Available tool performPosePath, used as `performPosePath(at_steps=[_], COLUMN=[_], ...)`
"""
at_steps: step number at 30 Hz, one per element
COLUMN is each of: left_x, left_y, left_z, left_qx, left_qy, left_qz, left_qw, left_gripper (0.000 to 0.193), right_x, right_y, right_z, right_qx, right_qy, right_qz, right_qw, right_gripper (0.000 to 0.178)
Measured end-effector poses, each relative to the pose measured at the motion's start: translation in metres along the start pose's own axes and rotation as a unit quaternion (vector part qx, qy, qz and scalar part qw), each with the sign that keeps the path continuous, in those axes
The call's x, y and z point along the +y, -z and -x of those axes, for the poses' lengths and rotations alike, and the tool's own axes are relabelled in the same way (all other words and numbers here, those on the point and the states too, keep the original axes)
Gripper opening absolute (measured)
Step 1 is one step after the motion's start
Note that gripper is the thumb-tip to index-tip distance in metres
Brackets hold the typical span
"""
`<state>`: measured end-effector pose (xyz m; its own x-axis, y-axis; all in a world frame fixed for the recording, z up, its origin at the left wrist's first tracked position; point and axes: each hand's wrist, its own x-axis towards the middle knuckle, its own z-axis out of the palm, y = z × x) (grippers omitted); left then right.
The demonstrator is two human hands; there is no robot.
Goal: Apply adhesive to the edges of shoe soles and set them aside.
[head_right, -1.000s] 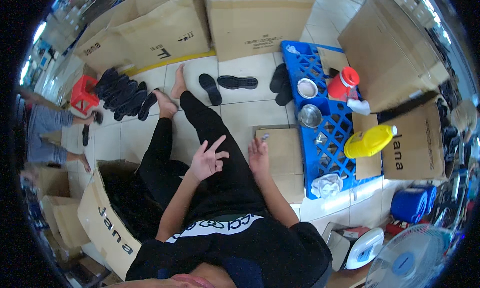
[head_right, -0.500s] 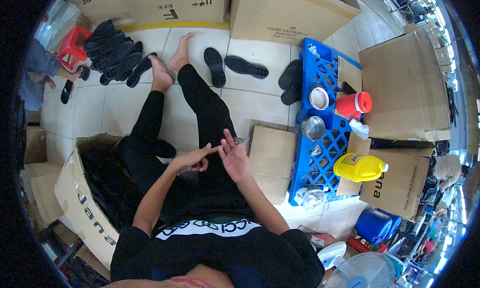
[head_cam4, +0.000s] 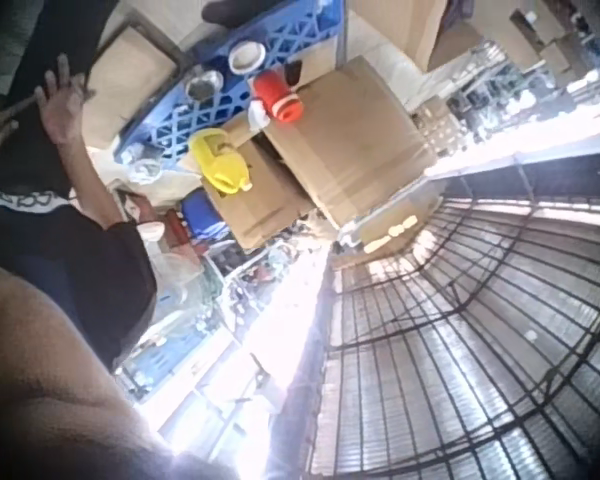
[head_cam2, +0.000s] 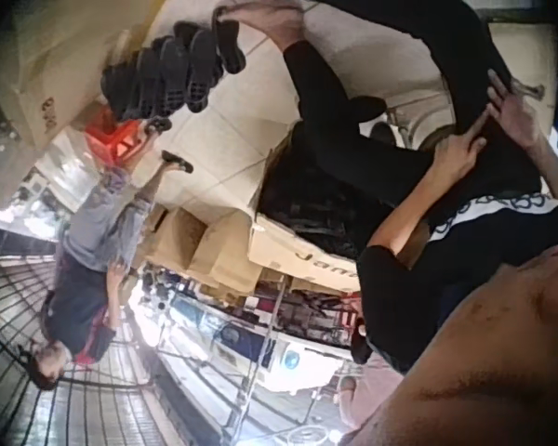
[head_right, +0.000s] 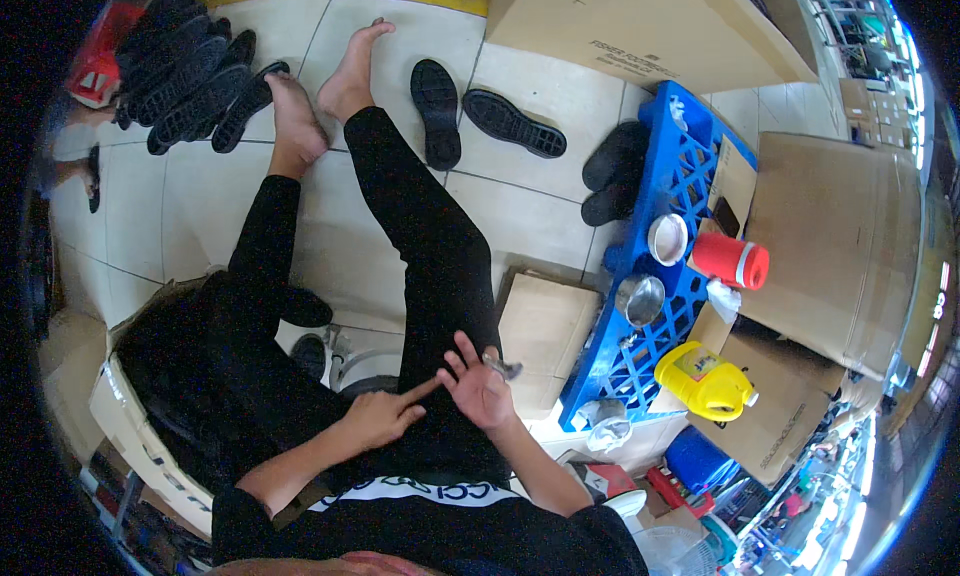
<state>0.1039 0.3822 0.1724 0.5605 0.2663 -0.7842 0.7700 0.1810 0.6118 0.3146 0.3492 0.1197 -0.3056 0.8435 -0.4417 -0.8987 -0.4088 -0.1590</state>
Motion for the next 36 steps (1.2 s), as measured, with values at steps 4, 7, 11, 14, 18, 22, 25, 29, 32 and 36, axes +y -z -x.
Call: performPosePath(at_steps=[4, 7, 11, 14, 18, 22, 25, 29, 32, 36], left_x=[-0.017, -0.043, -0.059, -0.062, -0.086, -0.114, -0.120, -0.110, -0.105, -0.104], left_y=[0.013, 0.024, 0.021, 0.009, -0.004, -0.011, -0.009, -0.011, -0.028, -0.055], left_z=[-0.011, -0.021, -0.019, -0.017, -0.025, -0.027, -0.021, 0.003, 0.036, 0.080], left_qx=[-0.060, -0.091, -0.103, -0.066, 0.272, 0.388, 0.423, 0.391, 0.490, 0.563], left_qy=[-0.066, -0.138, -0.172, -0.149, -0.310, -0.205, -0.159, -0.092, -0.102, -0.058], left_qz=[0.040, 0.089, 0.102, 0.050, 0.229, 0.379, 0.350, 0.319, 0.244, 0.119], left_qw=[0.995, 0.982, 0.974, 0.985, 0.882, 0.815, 0.820, 0.858, 0.830, 0.816], left_gripper=[0.050, 0.049, 0.048, 0.047, 0.025, 0.031, 0.042, 0.046, 0.035, 0.031], right_x=[-0.006, -0.010, -0.012, -0.010, -0.002, 0.006, 0.009, -0.016, -0.075, -0.179], right_y=[-0.003, -0.007, -0.009, -0.005, -0.004, -0.013, -0.018, 0.000, 0.046, 0.162], right_z=[-0.001, -0.007, -0.011, -0.012, -0.019, -0.024, -0.020, -0.028, -0.072, -0.165], right_qx=[0.008, 0.009, 0.006, -0.015, -0.025, -0.048, -0.078, -0.051, 0.009, 0.139], right_qy=[-0.001, 0.002, 0.034, 0.038, 0.048, 0.076, 0.089, 0.079, 0.206, 0.279], right_qz=[-0.005, -0.016, 0.009, 0.029, 0.069, 0.080, 0.091, 0.105, 0.352, 0.622], right_qw=[1.000, 1.000, 0.999, 0.999, 0.996, 0.993, 0.989, 0.990, 0.913, 0.718], right_gripper=[0.022, 0.018, 0.024, 0.033, 0.037, 0.032, 0.020, 0.012, 0.014, 0.020])
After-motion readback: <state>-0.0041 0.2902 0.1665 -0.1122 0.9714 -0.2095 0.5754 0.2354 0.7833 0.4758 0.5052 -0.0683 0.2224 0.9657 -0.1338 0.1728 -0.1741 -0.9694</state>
